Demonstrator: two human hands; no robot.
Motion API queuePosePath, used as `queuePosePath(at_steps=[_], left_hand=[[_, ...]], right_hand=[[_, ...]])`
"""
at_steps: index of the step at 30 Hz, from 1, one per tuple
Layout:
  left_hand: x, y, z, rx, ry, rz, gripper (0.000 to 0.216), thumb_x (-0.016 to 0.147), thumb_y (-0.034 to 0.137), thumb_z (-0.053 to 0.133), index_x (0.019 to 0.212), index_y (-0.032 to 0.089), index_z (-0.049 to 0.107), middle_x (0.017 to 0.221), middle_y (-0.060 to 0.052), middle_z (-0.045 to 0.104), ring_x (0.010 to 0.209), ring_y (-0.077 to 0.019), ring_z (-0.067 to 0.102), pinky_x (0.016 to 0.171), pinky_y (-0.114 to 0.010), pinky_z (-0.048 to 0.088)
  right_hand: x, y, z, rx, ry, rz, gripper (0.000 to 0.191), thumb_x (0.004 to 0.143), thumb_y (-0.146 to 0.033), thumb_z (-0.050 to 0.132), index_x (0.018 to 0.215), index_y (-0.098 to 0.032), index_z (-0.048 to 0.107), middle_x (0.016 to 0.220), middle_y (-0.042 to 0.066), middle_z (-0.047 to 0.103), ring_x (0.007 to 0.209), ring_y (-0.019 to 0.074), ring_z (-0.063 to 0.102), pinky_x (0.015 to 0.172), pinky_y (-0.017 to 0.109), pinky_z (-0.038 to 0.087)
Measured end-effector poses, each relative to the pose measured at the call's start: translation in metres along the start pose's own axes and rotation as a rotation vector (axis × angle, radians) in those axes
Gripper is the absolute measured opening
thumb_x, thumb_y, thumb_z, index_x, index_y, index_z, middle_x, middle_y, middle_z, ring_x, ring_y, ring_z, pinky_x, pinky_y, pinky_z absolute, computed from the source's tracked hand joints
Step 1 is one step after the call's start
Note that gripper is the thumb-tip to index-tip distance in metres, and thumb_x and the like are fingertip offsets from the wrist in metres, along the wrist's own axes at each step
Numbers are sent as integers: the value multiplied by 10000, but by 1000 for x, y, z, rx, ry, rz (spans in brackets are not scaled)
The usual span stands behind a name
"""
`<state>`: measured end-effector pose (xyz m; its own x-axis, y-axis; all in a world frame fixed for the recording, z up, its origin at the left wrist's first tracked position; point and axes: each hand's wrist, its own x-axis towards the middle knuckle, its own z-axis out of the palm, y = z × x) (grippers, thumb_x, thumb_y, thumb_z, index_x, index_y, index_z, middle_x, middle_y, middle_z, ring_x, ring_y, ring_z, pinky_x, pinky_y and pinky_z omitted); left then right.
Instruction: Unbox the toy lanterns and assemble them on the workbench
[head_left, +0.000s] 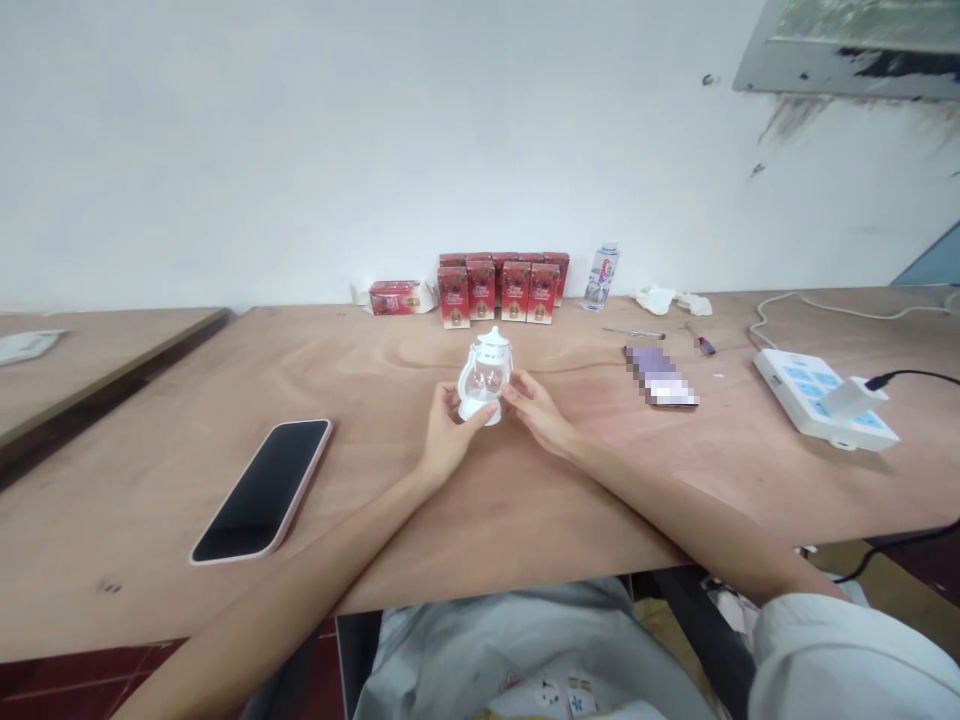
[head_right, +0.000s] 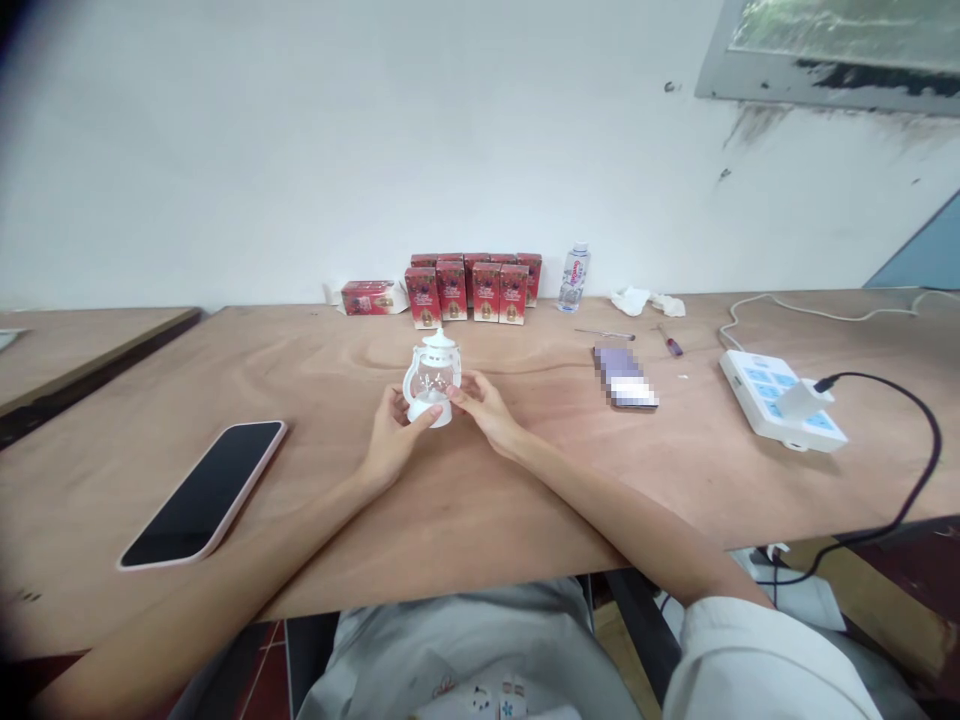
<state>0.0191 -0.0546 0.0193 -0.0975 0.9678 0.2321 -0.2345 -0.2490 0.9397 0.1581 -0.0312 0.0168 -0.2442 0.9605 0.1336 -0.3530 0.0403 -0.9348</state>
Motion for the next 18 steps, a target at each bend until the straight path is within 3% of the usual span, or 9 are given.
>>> queuePosePath(at_steps=[5,9,13,18], left_hand=[[1,-2,-3,10,-76,-15,397,571,223,805,823,195,499,832,10,642,843,-140,606,766,-240,462],[6,-10,-6,13,-120,-21,382,577,234,805,831,183,524,881,-7,646,883,-148,601,811,-253,461],[13,-22,-11,34,-227,-20,452,607,246,790,998,174,576,1037,-54,644,983,-189,591,880,-292,459],[28,-35,-14,276,-290,-9,443,672,348,742,1047,159,602,1052,-83,661,958,-227,619,879,-343,472]], right_hand=[[-1,-7,-4,-2,-169,48,382,620,-504,740,870,-233,642,981,16,678,895,170,612,830,311,459],[0,-4,-4,-17,-124,24,377,617,-487,746,872,-226,651,968,18,686,909,177,617,859,324,460],[3,0,-8,-51,-56,-29,393,569,-409,795,865,-222,616,923,8,687,921,176,618,879,323,463],[11,5,-20,-129,-66,-40,533,516,-323,825,964,-227,552,964,10,678,937,181,621,868,330,480]])
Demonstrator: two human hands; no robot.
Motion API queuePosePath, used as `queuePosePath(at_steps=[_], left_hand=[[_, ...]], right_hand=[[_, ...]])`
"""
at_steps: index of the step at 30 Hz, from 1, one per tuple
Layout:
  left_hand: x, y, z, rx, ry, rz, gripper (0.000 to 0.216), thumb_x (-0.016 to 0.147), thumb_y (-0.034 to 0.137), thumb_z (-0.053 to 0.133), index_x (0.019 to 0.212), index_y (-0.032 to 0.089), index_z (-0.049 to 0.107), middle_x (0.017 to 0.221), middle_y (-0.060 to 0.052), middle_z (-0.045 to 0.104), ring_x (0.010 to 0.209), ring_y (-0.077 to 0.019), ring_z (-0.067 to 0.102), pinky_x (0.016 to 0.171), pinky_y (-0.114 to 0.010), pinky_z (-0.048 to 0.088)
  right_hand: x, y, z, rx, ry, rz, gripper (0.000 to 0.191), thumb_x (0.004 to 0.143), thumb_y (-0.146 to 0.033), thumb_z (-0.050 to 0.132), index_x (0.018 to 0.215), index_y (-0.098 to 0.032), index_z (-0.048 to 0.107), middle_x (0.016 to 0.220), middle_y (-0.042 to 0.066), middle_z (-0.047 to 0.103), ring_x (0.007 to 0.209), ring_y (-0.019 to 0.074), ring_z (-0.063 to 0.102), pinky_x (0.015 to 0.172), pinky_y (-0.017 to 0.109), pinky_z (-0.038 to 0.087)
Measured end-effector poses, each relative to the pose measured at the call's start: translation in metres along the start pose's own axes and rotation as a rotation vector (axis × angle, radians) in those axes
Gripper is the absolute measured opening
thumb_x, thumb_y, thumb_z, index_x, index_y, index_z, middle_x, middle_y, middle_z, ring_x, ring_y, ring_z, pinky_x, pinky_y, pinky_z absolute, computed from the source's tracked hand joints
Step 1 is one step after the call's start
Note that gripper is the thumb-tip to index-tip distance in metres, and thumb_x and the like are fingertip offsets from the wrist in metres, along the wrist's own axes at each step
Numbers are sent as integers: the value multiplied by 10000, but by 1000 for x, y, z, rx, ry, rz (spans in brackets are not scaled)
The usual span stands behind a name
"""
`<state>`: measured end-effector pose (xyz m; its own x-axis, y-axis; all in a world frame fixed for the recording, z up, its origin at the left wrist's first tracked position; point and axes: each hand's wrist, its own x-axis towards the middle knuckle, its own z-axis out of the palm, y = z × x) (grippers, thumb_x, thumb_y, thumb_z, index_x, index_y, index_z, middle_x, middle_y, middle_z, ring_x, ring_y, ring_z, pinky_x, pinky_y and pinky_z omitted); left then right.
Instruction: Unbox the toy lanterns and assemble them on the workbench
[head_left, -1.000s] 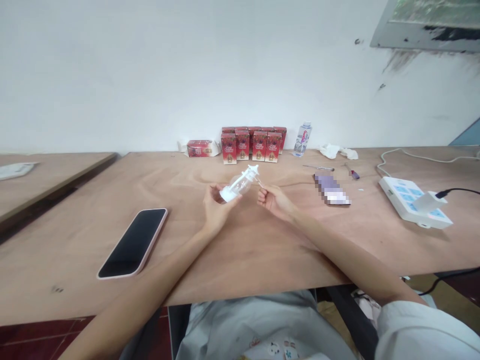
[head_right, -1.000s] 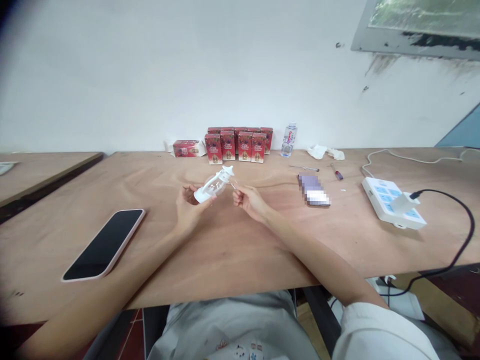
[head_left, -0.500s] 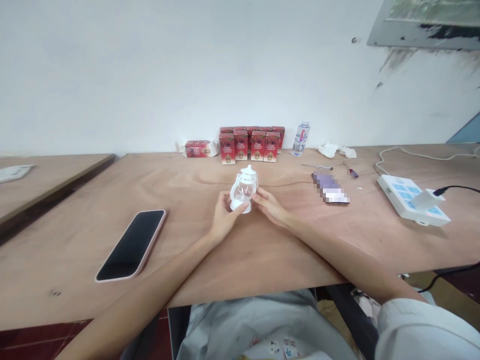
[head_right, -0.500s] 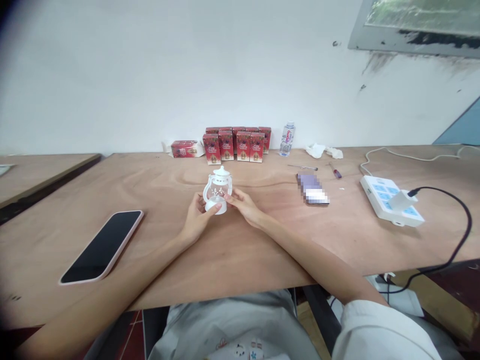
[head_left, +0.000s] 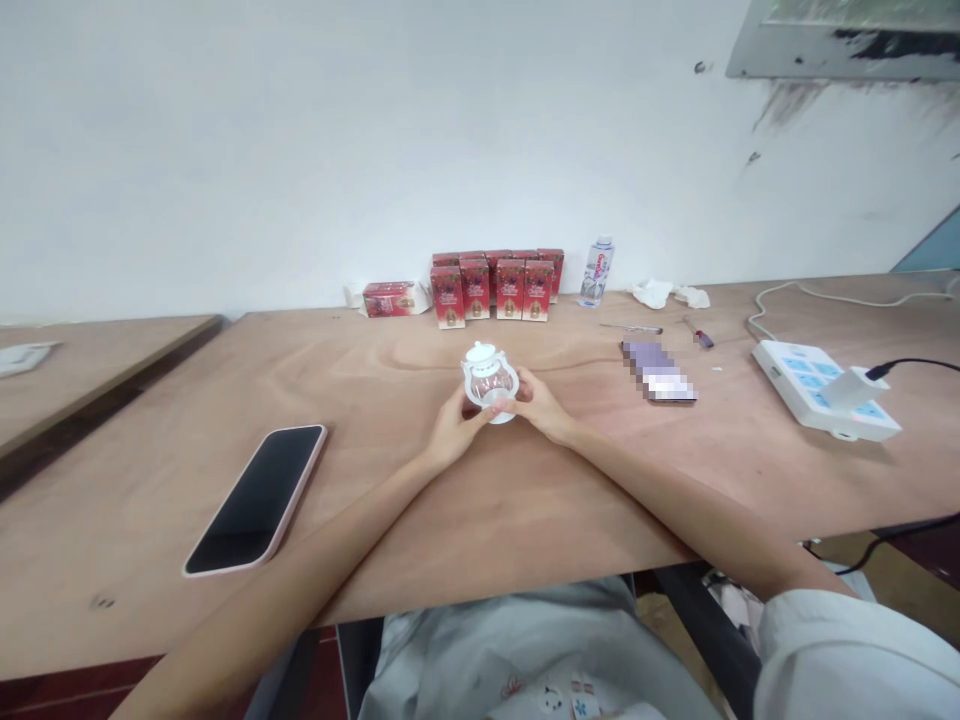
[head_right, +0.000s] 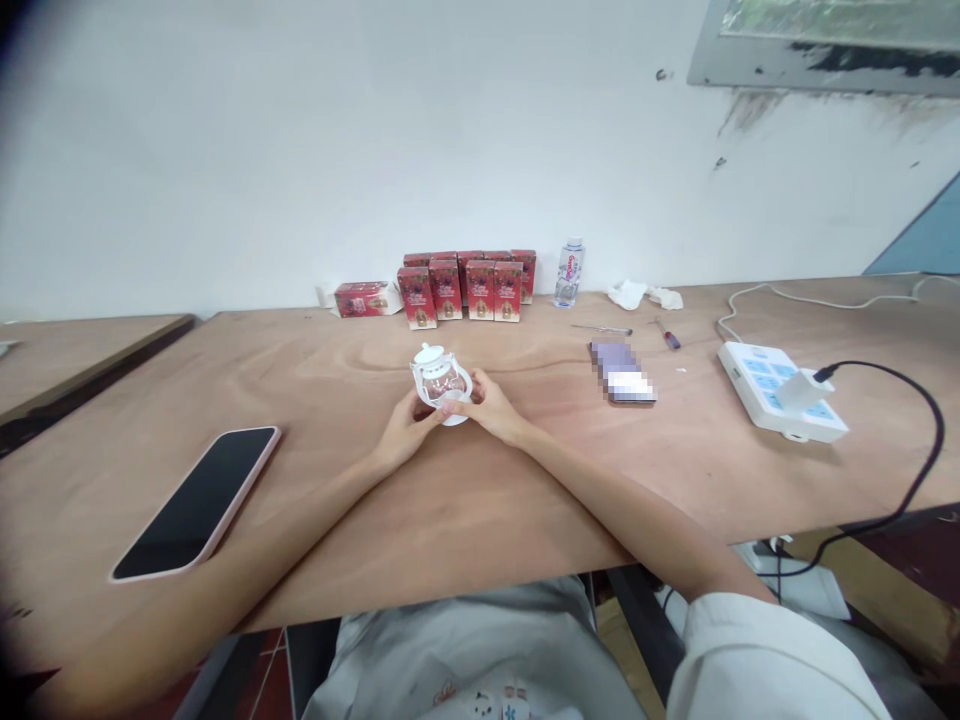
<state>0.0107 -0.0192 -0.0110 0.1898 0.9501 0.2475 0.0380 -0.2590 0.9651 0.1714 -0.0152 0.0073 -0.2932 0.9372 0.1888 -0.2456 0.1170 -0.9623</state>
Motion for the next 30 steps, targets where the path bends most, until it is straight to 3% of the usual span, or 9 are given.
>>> queuePosePath(at_steps=[4,6,8,11,15,19,23,26,30], left_hand=[[23,-7,8,147,-76,23,488,652,381,744,1049,149,580,1044,-96,665,946,-249,629,862,-389,487],[38,-11,9,216,-125,51,548,605,355,775,1064,149,557,1088,-107,647,994,-255,612,890,-395,479],[56,-16,3,347,-97,90,556,613,322,762,1087,151,528,1146,-118,614,1061,-253,577,942,-406,451],[85,-23,-29,662,61,155,437,723,273,627,1121,146,497,1187,-127,573,1124,-251,530,990,-434,409],[123,-26,-94,1167,120,203,483,683,182,557,1155,105,491,1294,-174,499,1219,-320,447,1025,-467,355],[163,-28,-148,1370,247,243,587,715,198,490,1282,65,411,1429,-185,370,1336,-321,312,1088,-463,245],[206,-29,-178,1451,227,145,823,680,377,592,1367,34,296,1480,-218,265,1383,-334,215,1119,-468,146],[236,-27,-190,1473,188,72,908,655,458,636,1381,61,263,1463,-222,297,1378,-343,224,1106,-491,136],[258,-30,-198,1530,166,106,732,695,460,614,1301,120,384,1343,-200,467,1282,-353,377,1065,-519,170]], right_hand=[[11,9,-17,-93,60,-47,604,481,-322,832,994,-209,533,1013,29,662,951,198,616,888,350,473],[18,13,-30,-163,132,-83,597,486,-335,826,986,-201,528,1011,37,658,952,204,611,903,365,464],[27,15,-45,-243,248,-123,585,501,-348,814,982,-193,520,1020,48,650,963,209,604,919,379,453],[41,14,-70,-336,443,-156,618,497,-354,806,1004,-184,496,1068,71,625,1007,223,583,941,400,434],[51,11,-88,-434,533,-80,587,550,-411,767,1011,-173,493,1076,95,616,1008,249,576,942,452,426],[35,11,-76,-498,570,-8,754,591,-398,749,1218,-175,394,1257,147,528,1164,278,511,1017,461,373],[-12,13,-45,-683,633,86,784,691,-420,663,1334,-176,286,1409,162,370,1330,305,341,1106,499,266],[-47,9,-26,-827,475,155,652,785,-347,566,1354,-236,267,1400,102,387,1344,260,337,1116,482,284],[-61,-1,-15,-855,303,187,538,822,-283,498,1318,-264,292,1370,76,416,1318,221,380,1094,448,346]])
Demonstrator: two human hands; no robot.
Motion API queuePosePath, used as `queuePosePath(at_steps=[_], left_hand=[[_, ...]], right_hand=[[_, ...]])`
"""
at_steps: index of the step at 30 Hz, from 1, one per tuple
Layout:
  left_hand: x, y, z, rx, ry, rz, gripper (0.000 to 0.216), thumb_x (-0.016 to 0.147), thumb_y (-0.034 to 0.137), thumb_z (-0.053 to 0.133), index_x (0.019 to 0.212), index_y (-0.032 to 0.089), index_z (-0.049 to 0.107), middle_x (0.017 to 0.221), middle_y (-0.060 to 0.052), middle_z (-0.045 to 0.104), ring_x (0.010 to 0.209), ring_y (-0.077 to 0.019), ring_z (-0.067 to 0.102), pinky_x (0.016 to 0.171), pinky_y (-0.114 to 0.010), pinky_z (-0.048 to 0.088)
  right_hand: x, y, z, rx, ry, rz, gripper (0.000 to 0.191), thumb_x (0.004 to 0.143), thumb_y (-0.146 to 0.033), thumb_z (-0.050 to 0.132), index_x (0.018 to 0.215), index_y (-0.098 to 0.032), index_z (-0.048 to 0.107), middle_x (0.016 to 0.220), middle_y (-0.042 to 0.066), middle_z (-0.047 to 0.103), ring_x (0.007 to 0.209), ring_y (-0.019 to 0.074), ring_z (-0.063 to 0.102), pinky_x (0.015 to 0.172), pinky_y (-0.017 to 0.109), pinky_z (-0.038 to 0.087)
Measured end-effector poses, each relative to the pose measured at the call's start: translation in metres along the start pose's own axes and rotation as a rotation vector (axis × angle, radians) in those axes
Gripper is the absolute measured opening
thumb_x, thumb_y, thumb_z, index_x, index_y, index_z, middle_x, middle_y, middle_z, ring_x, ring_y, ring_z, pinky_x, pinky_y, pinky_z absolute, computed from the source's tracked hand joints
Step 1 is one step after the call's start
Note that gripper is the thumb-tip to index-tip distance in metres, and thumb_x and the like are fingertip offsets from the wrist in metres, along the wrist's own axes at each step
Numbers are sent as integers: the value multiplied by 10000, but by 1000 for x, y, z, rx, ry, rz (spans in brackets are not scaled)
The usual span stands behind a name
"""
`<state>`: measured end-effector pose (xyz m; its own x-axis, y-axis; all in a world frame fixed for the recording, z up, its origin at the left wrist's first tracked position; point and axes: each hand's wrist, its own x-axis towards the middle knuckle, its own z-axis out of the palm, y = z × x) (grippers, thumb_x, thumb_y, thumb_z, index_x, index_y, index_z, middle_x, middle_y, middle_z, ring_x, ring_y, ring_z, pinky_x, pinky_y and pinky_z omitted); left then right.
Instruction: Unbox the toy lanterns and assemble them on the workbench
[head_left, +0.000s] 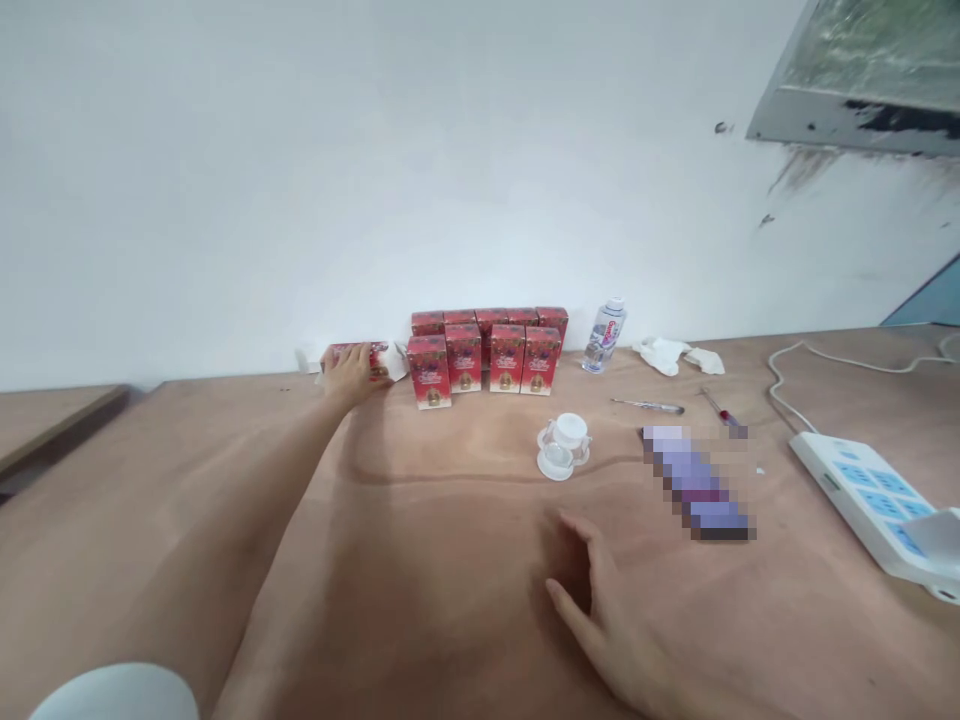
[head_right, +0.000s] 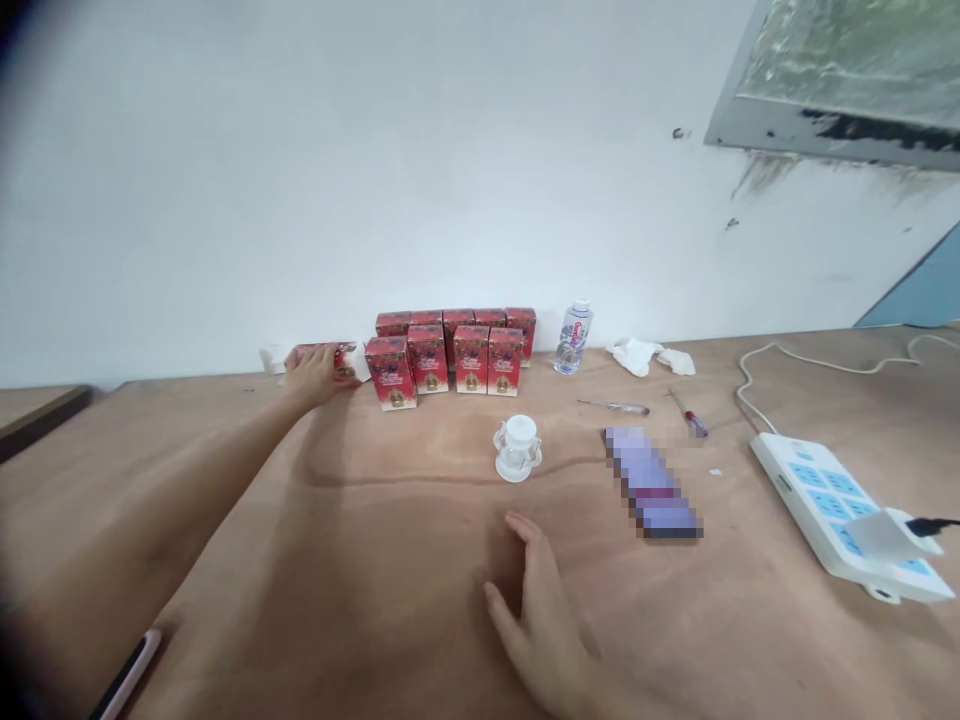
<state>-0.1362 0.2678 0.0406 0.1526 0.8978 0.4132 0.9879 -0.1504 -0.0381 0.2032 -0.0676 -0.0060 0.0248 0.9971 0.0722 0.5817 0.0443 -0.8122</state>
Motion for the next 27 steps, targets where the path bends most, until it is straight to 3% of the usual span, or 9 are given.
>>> queuePosePath(at_steps=[4,7,12,16,20,24,27], left_hand=[[1,-3,2,58,81,51,534,764,475,535,1153,109,523,1179,-219,566,1133,-376,484,1017,-525,206],[-7,-2,-10,56,168,28,489,803,512,480,1050,99,563,1073,-238,587,1050,-393,504,956,-539,249],[-30,8,-62,-64,350,-49,493,837,532,454,1061,102,540,1103,-240,556,1081,-392,467,959,-547,225],[-68,33,-98,-159,480,-143,505,850,538,456,1136,124,507,1161,-208,536,1129,-356,449,969,-518,244],[-132,80,-99,-230,347,130,439,866,497,469,1141,161,529,1165,-150,583,1131,-300,491,964,-442,313],[-194,129,-89,-278,433,409,405,923,460,371,1162,179,537,1156,-131,621,1135,-250,536,957,-401,365],[-223,150,-88,-294,429,675,430,914,452,418,1230,171,490,1187,-126,620,1158,-221,544,999,-379,375]], right_hand=[[9,-6,2,67,-68,-72,490,820,-233,487,1279,-260,319,1321,76,462,1269,203,431,1073,429,374],[17,-6,6,194,-113,-97,450,815,-208,493,1237,-249,344,1229,74,528,1189,188,492,1064,430,368],[31,-3,13,464,-83,-106,342,826,-267,514,1142,-249,383,1075,48,589,1031,164,565,986,401,419],[38,-4,13,566,-115,-118,338,814,-341,558,1114,-247,433,1004,37,617,947,161,591,923,384,456],[39,-4,8,650,-128,-188,505,798,-426,573,1252,-275,412,1143,60,581,1011,182,589,884,377,492],[36,-6,4,695,-120,-298,782,760,-452,628,1408,-361,201,1429,75,366,1105,195,562,913,396,497],[34,-9,6,679,-145,-380,748,741,-419,666,1383,-305,299,1439,81,378,1214,208,497,1003,394,432]])
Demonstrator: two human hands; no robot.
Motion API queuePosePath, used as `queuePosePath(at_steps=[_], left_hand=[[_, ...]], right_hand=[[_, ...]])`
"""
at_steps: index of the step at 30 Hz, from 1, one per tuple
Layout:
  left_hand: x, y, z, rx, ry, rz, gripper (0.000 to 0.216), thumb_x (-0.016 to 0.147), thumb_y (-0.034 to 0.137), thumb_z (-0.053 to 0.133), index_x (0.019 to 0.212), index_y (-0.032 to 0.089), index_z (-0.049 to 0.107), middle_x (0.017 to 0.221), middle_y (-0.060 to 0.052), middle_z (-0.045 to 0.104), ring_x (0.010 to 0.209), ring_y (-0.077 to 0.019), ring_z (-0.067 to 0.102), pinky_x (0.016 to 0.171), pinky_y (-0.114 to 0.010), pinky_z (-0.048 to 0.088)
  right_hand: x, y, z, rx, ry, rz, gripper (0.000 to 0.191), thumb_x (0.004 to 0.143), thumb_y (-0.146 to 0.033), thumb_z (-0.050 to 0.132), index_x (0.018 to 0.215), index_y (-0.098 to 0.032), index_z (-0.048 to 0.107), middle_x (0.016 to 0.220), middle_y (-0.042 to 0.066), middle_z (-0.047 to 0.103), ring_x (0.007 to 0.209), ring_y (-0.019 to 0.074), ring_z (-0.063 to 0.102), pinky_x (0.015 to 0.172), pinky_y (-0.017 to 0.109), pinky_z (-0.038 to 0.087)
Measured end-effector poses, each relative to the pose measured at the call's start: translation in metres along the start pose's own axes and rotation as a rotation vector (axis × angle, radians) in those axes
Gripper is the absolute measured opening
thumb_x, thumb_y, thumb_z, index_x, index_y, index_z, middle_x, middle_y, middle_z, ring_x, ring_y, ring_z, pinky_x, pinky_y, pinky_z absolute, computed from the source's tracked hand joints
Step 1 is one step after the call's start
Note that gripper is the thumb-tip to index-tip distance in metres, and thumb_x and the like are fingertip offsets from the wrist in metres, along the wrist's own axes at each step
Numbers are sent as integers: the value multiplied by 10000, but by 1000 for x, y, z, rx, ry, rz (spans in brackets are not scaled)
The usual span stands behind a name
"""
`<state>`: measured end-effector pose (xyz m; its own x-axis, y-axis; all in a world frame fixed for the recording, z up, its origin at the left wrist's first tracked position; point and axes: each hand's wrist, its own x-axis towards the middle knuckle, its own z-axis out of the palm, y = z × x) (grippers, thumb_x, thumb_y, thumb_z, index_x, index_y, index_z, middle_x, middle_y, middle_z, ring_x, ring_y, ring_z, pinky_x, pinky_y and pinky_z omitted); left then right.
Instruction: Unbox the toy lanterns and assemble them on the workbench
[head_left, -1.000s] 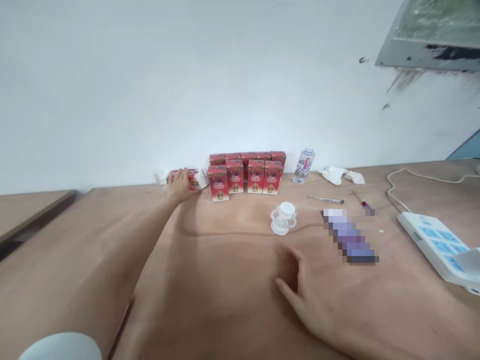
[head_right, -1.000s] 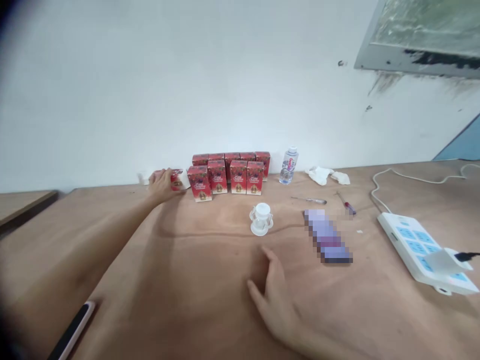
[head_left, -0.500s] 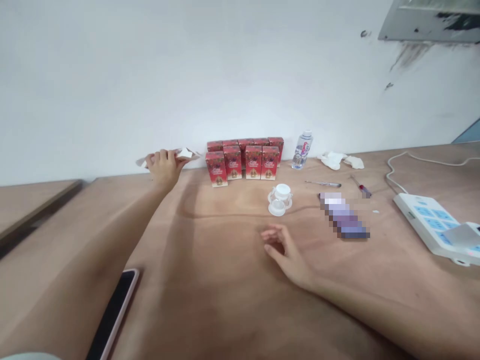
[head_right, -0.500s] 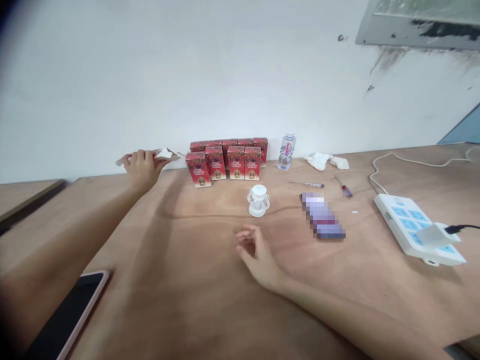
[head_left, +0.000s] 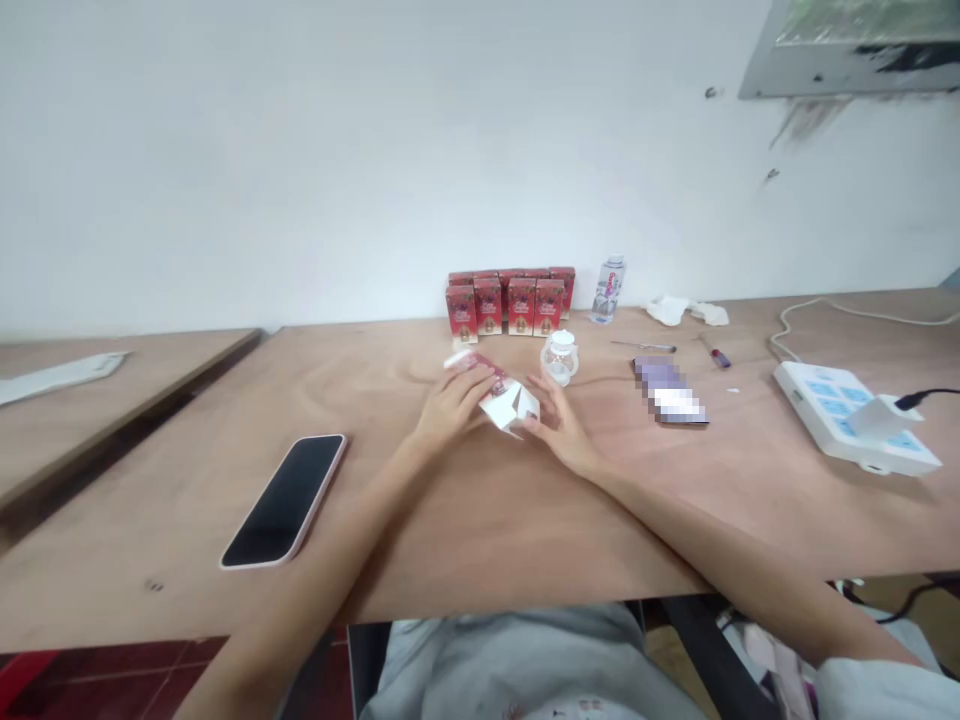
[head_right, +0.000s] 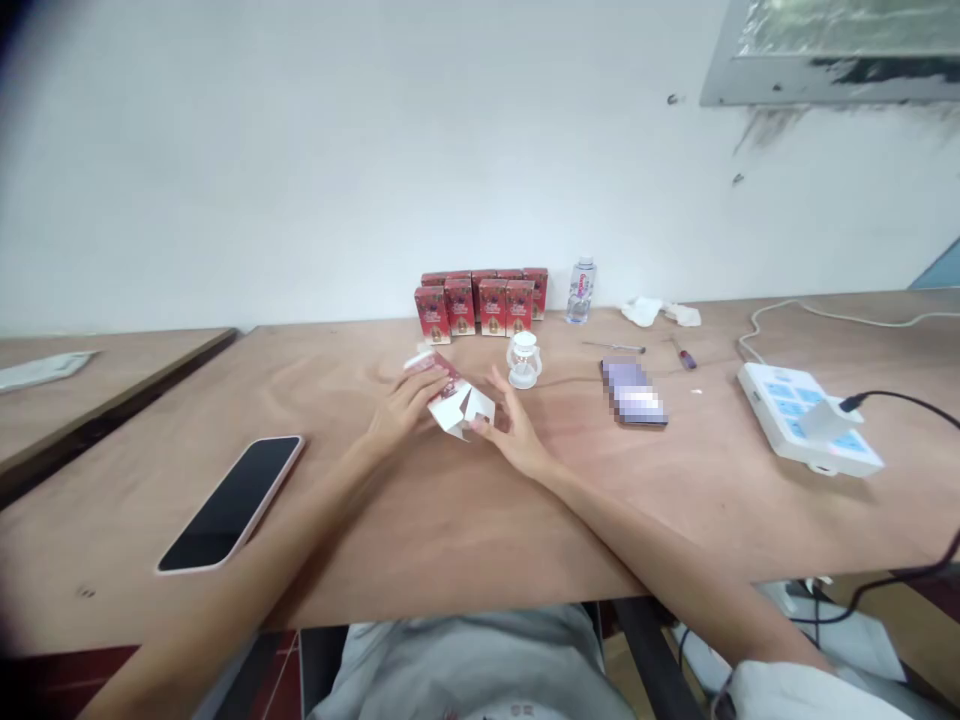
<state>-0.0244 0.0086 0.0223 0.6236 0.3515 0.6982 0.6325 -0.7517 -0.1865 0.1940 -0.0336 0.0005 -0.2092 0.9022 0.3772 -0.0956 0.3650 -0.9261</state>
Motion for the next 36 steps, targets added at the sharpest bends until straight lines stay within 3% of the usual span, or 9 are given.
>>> queuePosePath(at_steps=[4,10,13,16,20,24,28,31,36], left_hand=[[-8,22,-2,21,42,-47,632,856,468,528,1358,131,343,1283,-168,552,1248,-254,474,1056,-417,349],[-1,41,-3,-76,-98,17,739,834,460,530,1416,120,228,1394,-191,431,1325,-277,373,1128,-489,215],[0,42,-3,-113,-135,30,677,852,361,520,1417,138,221,1387,-187,439,1344,-278,342,1132,-525,178],[-4,36,-1,-145,-89,38,589,861,237,500,1391,162,255,1331,-180,494,1335,-262,360,1111,-529,241],[-9,29,2,-128,-21,78,518,852,194,513,1336,202,330,1295,-192,508,1301,-273,408,1067,-554,303],[-10,26,1,-137,10,67,548,851,192,531,1351,234,312,1289,-186,517,1274,-261,444,1068,-552,303],[-10,23,-2,-132,31,80,595,882,246,519,1406,205,239,1310,-175,519,1314,-254,394,1094,-545,269],[-8,24,-6,-87,11,87,522,901,279,498,1389,222,320,1325,-130,526,1323,-230,384,1092,-472,313],[-6,32,-8,-2,103,-39,354,869,367,548,1214,289,560,1197,-82,617,1136,-212,557,952,-388,440]], right_hand=[[4,6,3,10,-34,-10,474,769,-414,631,1187,-227,511,1248,85,584,1150,204,555,987,383,440],[3,15,-4,-145,89,3,281,823,-381,536,1041,-206,553,1090,74,663,977,195,632,906,385,474],[-1,12,-4,-179,60,33,331,824,-360,535,1118,-212,515,1064,68,669,937,195,642,866,376,493],[-5,6,-1,-205,41,17,455,864,-382,479,1284,-229,395,1012,60,680,893,194,652,850,381,501],[-10,-5,2,-342,79,-15,490,908,-414,390,1365,-246,332,923,41,684,817,197,661,832,389,506],[-12,-13,0,-453,53,-41,442,927,-406,336,1344,-266,380,933,32,670,767,183,655,790,373,518],[-12,-14,-3,-432,-34,-134,333,906,-342,390,1211,-242,482,1116,65,631,998,195,620,869,368,494],[-10,-11,-3,-347,16,-164,250,826,-295,508,1063,-216,494,1247,113,552,1099,215,573,876,378,495],[-7,-6,-2,-217,158,36,355,738,-278,572,1072,-229,464,997,54,655,867,191,640,758,359,529]])
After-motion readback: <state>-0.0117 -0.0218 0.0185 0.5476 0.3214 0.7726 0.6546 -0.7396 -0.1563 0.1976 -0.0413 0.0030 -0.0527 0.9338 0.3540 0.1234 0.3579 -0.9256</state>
